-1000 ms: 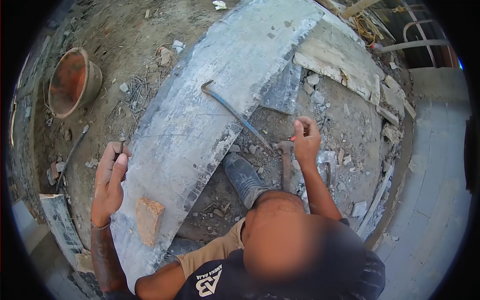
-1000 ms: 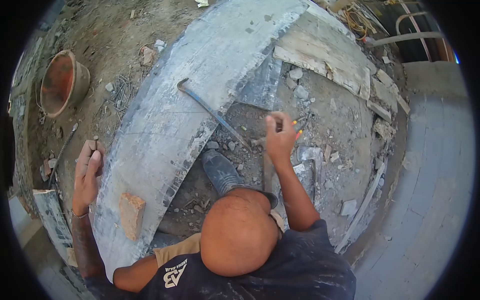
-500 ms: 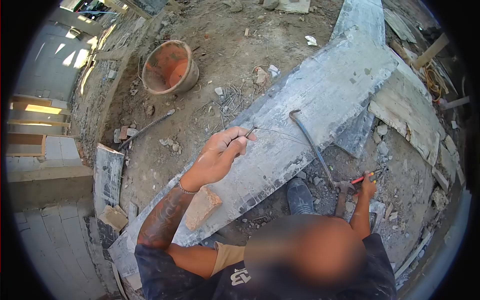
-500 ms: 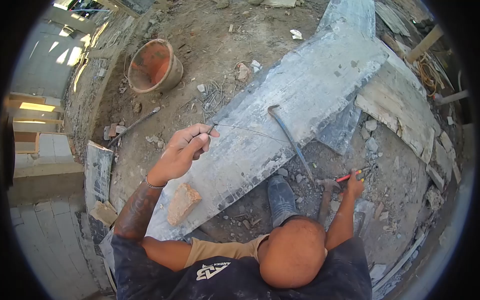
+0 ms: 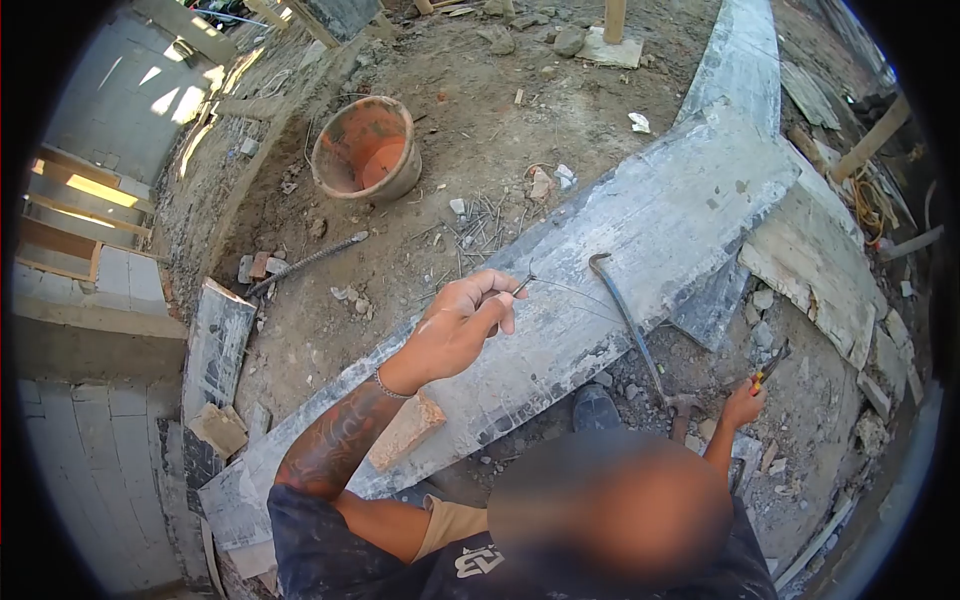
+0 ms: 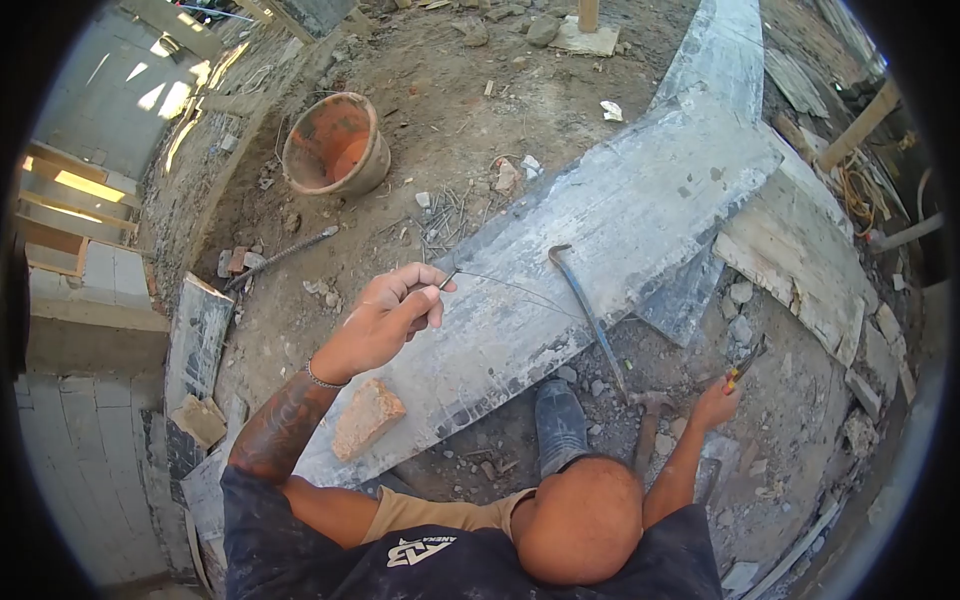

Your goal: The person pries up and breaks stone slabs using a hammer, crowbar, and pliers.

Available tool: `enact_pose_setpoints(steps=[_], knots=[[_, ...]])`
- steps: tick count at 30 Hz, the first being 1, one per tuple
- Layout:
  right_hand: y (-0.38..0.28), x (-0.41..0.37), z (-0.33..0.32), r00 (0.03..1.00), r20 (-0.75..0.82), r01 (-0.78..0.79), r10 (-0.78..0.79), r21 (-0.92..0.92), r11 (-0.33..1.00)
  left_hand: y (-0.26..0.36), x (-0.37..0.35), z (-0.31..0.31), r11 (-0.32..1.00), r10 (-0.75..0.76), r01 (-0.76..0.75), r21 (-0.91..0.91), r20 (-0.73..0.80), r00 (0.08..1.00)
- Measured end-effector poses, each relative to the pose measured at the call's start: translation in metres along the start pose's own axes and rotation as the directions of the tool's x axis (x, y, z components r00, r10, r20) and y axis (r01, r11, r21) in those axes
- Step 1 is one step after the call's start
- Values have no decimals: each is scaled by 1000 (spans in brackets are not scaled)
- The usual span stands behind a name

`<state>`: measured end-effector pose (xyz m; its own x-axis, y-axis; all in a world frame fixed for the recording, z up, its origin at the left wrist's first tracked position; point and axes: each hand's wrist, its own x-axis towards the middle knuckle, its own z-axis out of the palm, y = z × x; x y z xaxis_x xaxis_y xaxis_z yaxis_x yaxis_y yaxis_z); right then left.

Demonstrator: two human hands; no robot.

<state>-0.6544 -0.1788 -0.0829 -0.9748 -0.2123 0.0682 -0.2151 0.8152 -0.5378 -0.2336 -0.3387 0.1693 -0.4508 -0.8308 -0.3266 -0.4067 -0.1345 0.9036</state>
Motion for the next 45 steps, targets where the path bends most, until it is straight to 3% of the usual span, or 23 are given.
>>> enact_pose_setpoints(steps=[1, 2, 3, 4, 5, 7, 8, 11, 13, 17, 24, 26, 30, 32, 39, 42, 44, 45], knots=[[1, 1, -3, 988, 44, 134, -147, 216, 967, 0, 0, 0, 1000, 2, -2, -1, -6, 1000], [1, 1, -4, 987, 45, 142, -155, 219, 965, 0, 1, 0, 1000, 14, -14, 20, -8, 1000], [-15, -7, -16, 940, 205, 128, -272, 527, 840, -1, 2, 1, 999, 29, -28, 39, -15, 999], [-34, -12, -24, 841, 317, 37, -439, 776, 630, -1, 4, 2, 999, 31, -30, 33, -49, 998], [-45, -19, -29, 750, 377, -16, -543, 832, 554, -1, 6, 2, 993, 81, -77, 84, -44, 996], [-94, -49, -61, 489, 562, -104, -667, 797, 595, 2, 8, -3, 979, 146, -137, 152, -49, 988], [-113, -62, -72, 311, 637, -148, -705, 765, 627, 2, 8, -3, 978, 139, -130, 165, -46, 989], [-154, -101, -82, -197, 704, -219, -682, 647, 730, 8, 7, -4, 979, 108, -99, 176, -38, 993], [-178, -121, -82, -339, 666, -35, -665, 697, 716, 8, 7, -2, 983, 80, -70, 172, -52, 995], [-201, -140, -68, -406, 591, 62, -697, 779, 624, 5, -1, -4, 970, 102, -88, 228, -50, 994], [-214, -143, -68, -385, 637, 31, -668, 733, 680, 4, -3, -6, 966, 103, -90, 244, -40, 994], [-222, -139, -76, -500, 688, 4, -526, 609, 793, 1, -3, -8, 963, 120, -108, 247, -35, 992], [-224, -139, -79, -528, 675, 134, -515, 665, 735, 1, -3, -8, 957, 179, -157, 243, -72, 981], [-216, -141, -73, -506, 622, 0, -598, 693, 721, 3, -3, -8, 950, 179, -159, 269, -53, 982], [-220, -137, -73, -516, 681, -2, -519, 605, 796, 3, -2, -8, 943, 157, -146, 298, -12, 988], [-208, -141, -63, -446, 679, 17, -583, 657, 754, 0, -1, -9, 918, 226, -207, 338, -17, 974], [-204, -148, -64, -424, 702, -202, -573, 543, 815, -10, 2, -7, 905, 269, -242, 350, -31, 963], [-200, -151, -60, -422, 704, -202, -571, 542, 816, -12, 3, -5, 890, 312, -277, 362, -43, 949]])
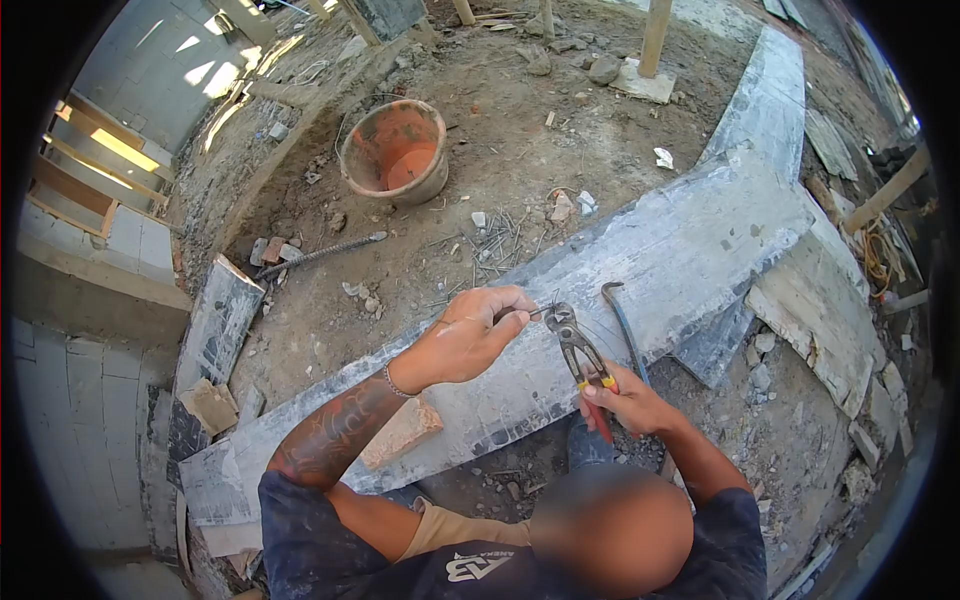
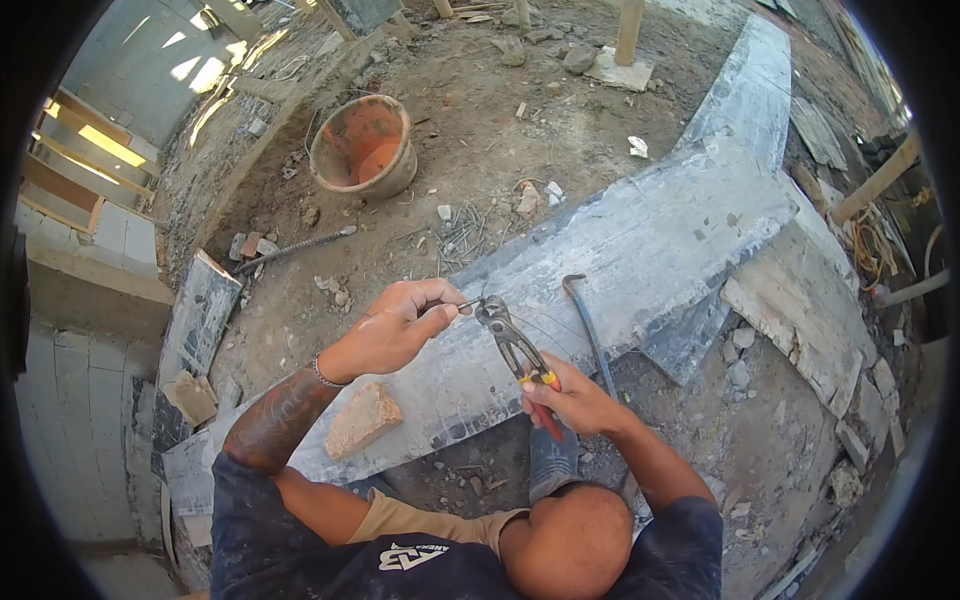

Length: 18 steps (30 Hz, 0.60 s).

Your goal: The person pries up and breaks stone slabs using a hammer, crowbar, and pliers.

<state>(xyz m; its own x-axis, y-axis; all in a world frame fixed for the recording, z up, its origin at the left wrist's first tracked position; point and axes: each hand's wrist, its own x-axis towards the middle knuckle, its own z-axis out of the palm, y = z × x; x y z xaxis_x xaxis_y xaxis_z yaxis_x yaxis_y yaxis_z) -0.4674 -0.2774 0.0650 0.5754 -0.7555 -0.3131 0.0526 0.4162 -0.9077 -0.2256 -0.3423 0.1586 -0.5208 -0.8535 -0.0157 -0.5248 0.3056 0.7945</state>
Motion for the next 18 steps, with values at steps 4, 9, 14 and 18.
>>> enact_pose_setpoints(steps=[4, 9, 14, 18], knots=[[3, 1, 2, 982, 151, -115, 114, 0, 993, 2, -2, 0, 997, -72, 75, -28, 84, 994], [19, 0, 20, 958, 246, -195, 147, 186, 963, -10, 1, 18, 967, -7, 12, -256, 19, 1000], [1, 1, 39, 978, 124, -199, 166, 332, 922, -14, 1, 36, 898, -149, 124, -422, -29, 988], [7, 6, -3, 875, -405, -153, -264, -750, 643, -4, -6, 37, 995, -90, 94, 39, -94, 992]])
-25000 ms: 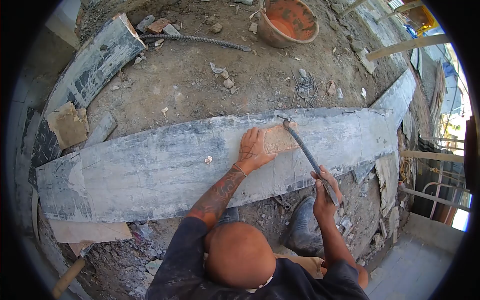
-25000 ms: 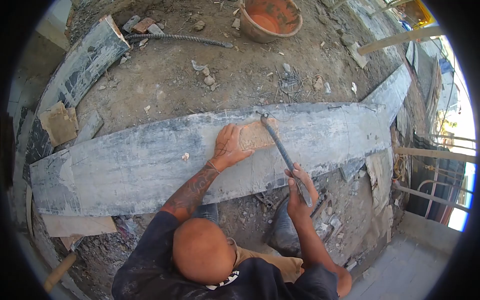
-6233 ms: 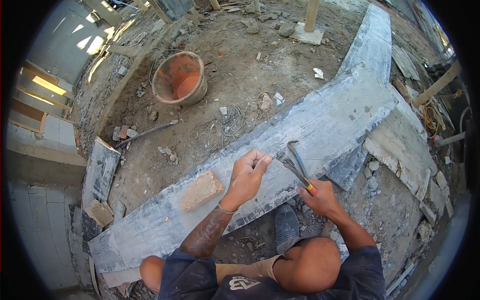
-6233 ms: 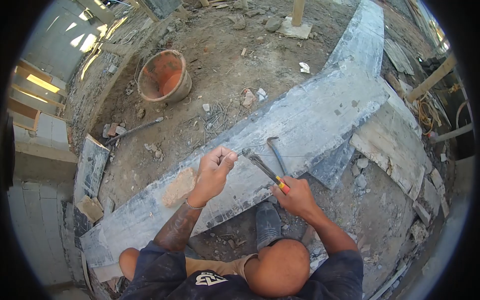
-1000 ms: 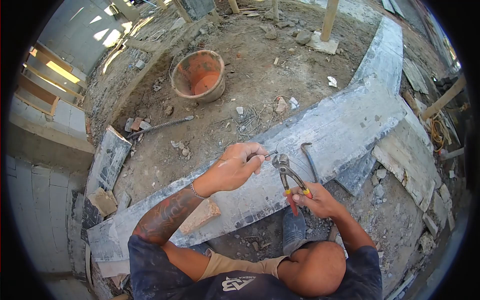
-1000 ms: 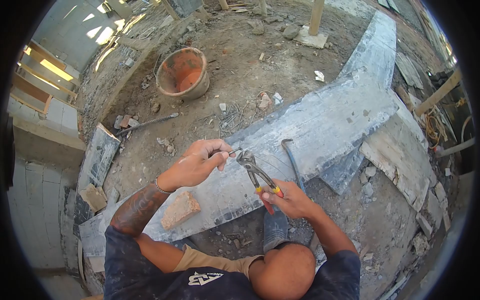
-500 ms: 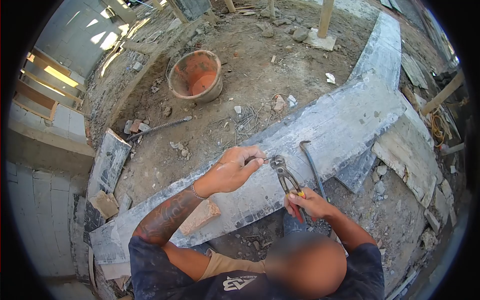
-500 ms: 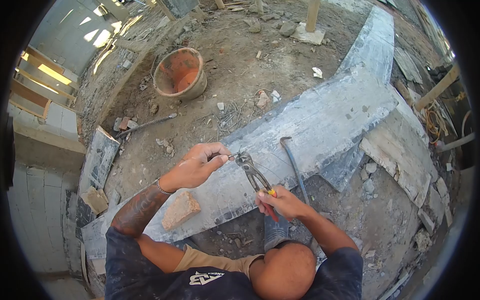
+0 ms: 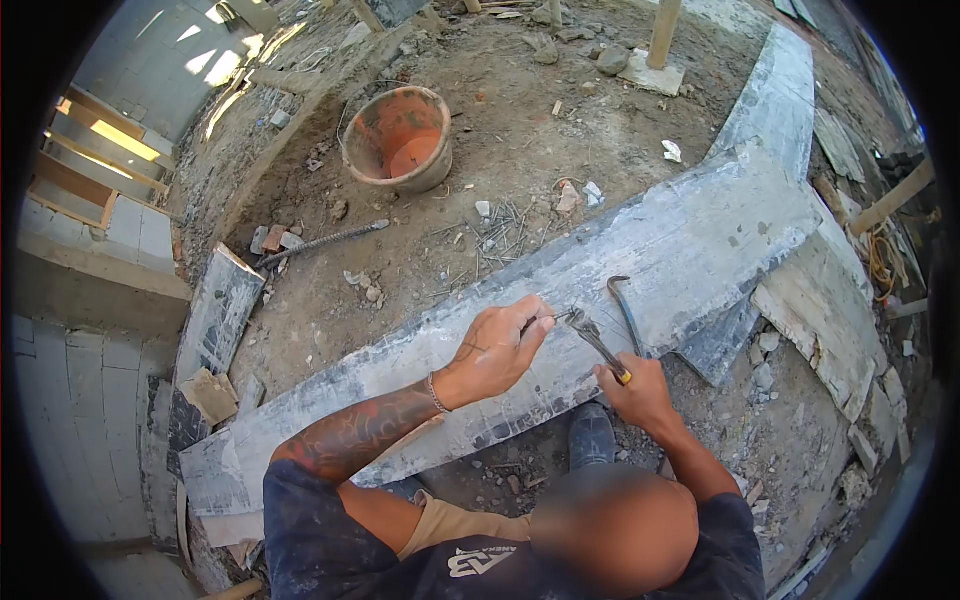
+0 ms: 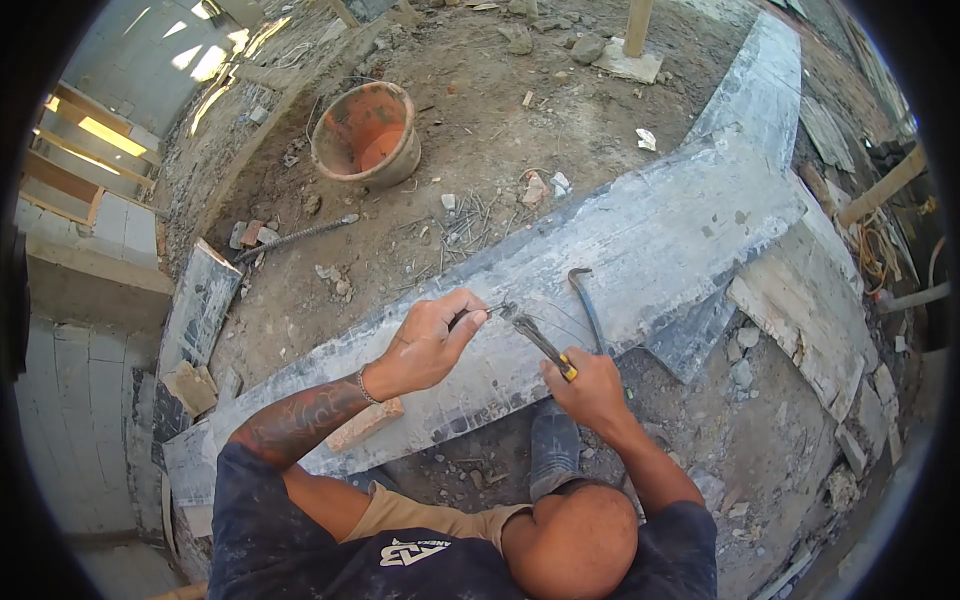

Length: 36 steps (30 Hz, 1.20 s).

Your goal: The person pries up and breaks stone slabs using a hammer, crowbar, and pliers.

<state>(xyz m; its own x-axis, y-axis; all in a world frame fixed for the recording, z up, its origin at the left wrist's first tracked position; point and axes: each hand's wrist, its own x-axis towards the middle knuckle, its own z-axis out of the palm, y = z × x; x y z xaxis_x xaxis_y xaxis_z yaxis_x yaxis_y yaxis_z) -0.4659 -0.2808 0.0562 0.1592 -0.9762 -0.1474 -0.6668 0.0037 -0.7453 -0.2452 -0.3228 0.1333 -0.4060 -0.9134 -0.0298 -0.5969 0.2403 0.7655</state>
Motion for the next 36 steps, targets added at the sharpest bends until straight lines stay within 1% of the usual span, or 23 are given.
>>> enact_pose_setpoints(steps=[3, 5, 7, 8, 9, 10, 11, 13, 17, 19, 20, 21, 22, 23, 24, 25, 26, 28, 29, 31, 33, 35, 36], knots=[[19, 0, -14, 955, -239, 114, -177, -253, 961, 8, 2, 14, 997, -81, 81, -12, 14, 997], [20, -4, -22, 966, -228, 61, -120, -249, 966, 8, 9, 23, 965, -117, 123, -232, 39, 992], [14, -12, -34, 976, -207, 15, -65, -235, 972, 22, 13, 16, 748, -309, 429, -506, 306, 900], [10, -17, -44, 976, 187, -115, 108, 26, 993, 20, 14, 15, 747, -311, 432, -505, 309, 899], [9, -17, -49, 806, 573, -322, 149, 214, 922, 17, 17, 12, 884, -166, 236, -404, 201, 965], [14, -30, -37, 714, 696, -477, -81, 567, 672, 14, 18, 13, 960, -2, 34, -278, 115, 993], [16, -31, -30, 713, 698, -492, -66, 566, 662, 13, 17, 17, 957, -3, 42, -287, 133, 991], [15, -21, -22, 544, 742, -786, -391, 614, 71, 8, 27, 27, 945, 20, -31, -324, -37, 999], [-13, 6, -7, 654, 704, -700, -277, 702, 131, 2, 41, 26, 925, -121, 58, -375, -148, 982], [-35, 18, -15, 828, 523, -454, 203, 412, 790, -4, 42, 30, 900, -139, 40, -434, -200, 970], [-23, 24, -7, 831, 519, -449, 199, 415, 791, -7, 43, 30, 895, -208, 102, -433, -204, 957], [-1, 34, 10, 970, 207, -188, 128, 306, 933, -10, 44, 29, 887, -277, 166, -432, -209, 938], [1, 43, 15, 994, -106, 44, -33, 99, 994, -9, 46, 27, 890, -271, 160, -426, -215, 938], [3, 43, 16, 994, -105, 51, -40, 103, 993, -8, 46, 27, 906, -249, 136, -401, -244, 937], [-9, 36, 8, 985, 148, -131, 88, 313, 941, -8, 44, 28, 917, -236, 124, -379, -265, 935], [-15, 27, 5, 898, 409, -355, 163, 454, 817, -10, 43, 29, 940, -202, 104, -325, -285, 937], [-10, 18, 14, 787, 613, -530, -71, 731, 430, -15, 46, 28, 960, -155, 72, -272, -298, 942], [-8, -9, 7, 544, 635, -624, -548, 743, 242, -81, 75, -1, 974, -201, 65, -217, -694, 691], [-17, -16, -1, 406, 601, -536, -689, 767, 353, -111, 83, -42, 935, -332, 135, -329, -673, 661], [-13, -11, -16, 577, 475, 1, -665, 813, 582, -106, 71, -75, 853, -407, 49, -520, -603, 686], [-15, -3, -35, 812, 461, -349, -358, 875, 336, -99, 55, -46, 877, -377, 143, -459, -473, 796], [13, 4, -44, 979, 196, -195, -55, 980, 23, -105, 42, -21, 893, -343, 230, -388, -253, 904], [34, -2, -54, 989, 44, -54, 139, 996, 67, -125, 30, 4, 902, -336, 261, -342, -179, 925]])
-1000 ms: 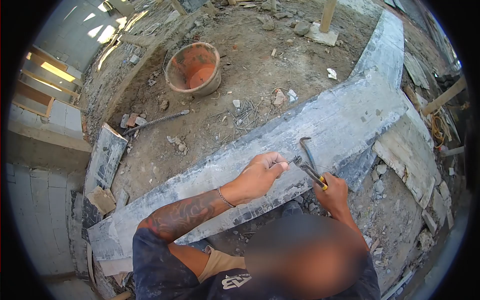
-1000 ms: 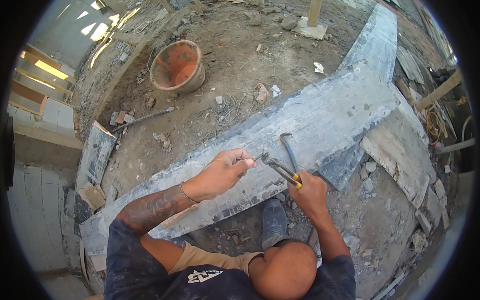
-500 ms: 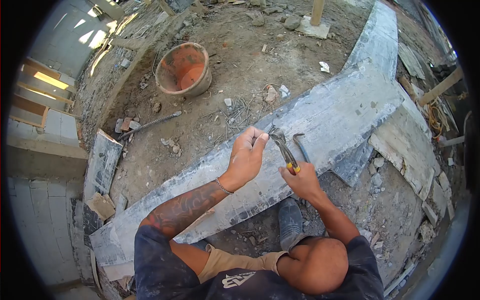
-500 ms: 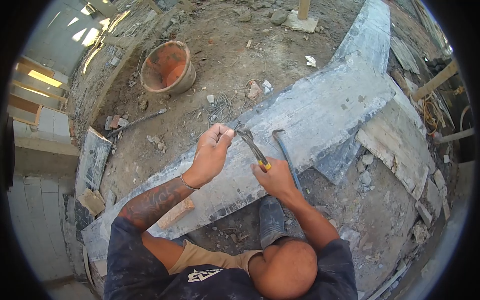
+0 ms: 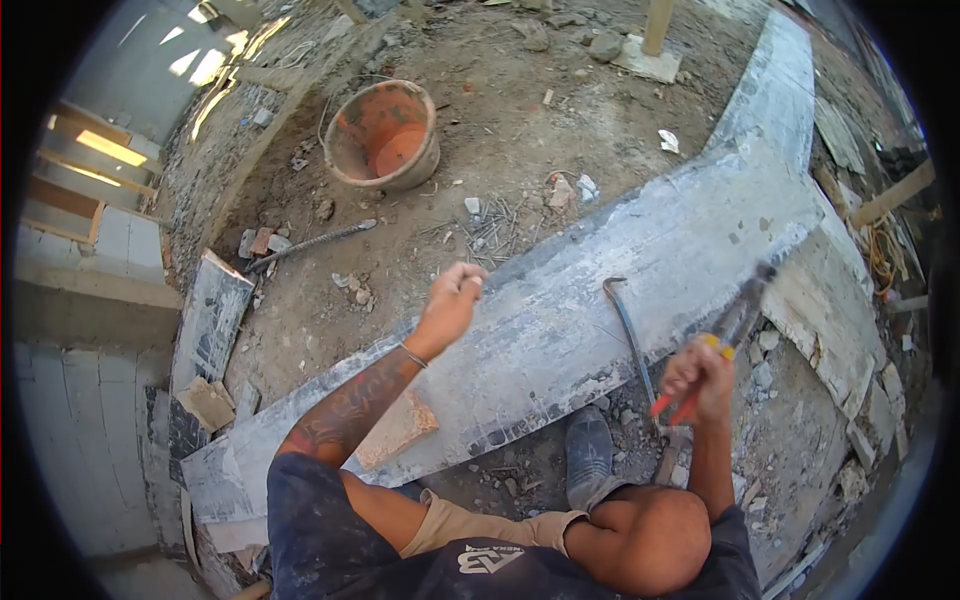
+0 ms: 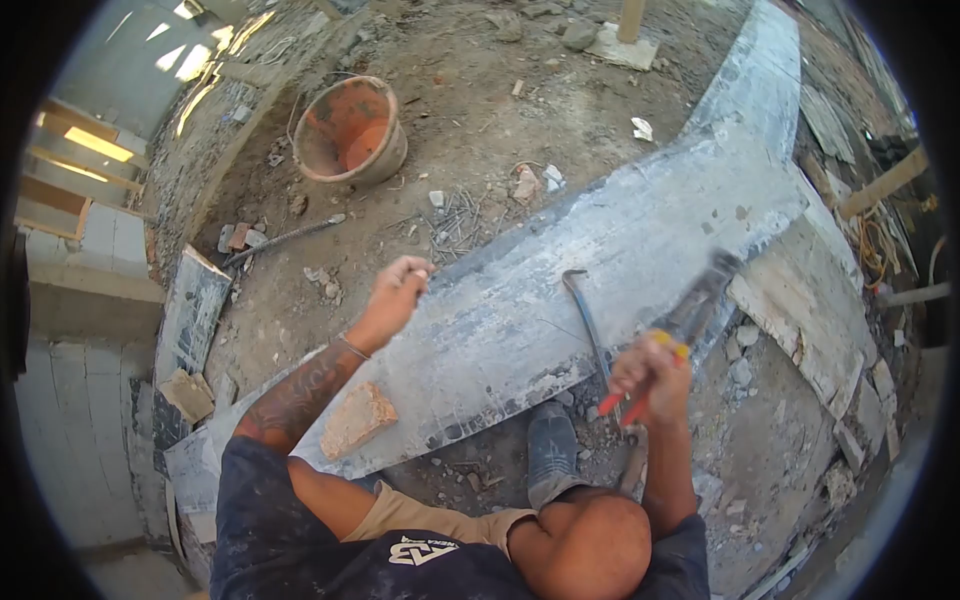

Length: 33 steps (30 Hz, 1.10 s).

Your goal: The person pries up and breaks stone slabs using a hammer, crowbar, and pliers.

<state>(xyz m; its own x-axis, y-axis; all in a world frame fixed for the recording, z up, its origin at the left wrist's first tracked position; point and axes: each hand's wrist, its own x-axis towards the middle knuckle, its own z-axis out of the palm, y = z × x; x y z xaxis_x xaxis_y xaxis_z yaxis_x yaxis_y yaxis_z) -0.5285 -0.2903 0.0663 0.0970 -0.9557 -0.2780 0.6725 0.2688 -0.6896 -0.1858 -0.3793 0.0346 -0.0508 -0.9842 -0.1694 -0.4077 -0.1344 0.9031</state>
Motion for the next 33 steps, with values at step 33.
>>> enact_pose_setpoints(steps=[33], knots=[[-15, 69, 42, 993, 84, 113, -80, -855, 506, -125, -253, -103, 784, -255, 266, 561, -100, 962]])
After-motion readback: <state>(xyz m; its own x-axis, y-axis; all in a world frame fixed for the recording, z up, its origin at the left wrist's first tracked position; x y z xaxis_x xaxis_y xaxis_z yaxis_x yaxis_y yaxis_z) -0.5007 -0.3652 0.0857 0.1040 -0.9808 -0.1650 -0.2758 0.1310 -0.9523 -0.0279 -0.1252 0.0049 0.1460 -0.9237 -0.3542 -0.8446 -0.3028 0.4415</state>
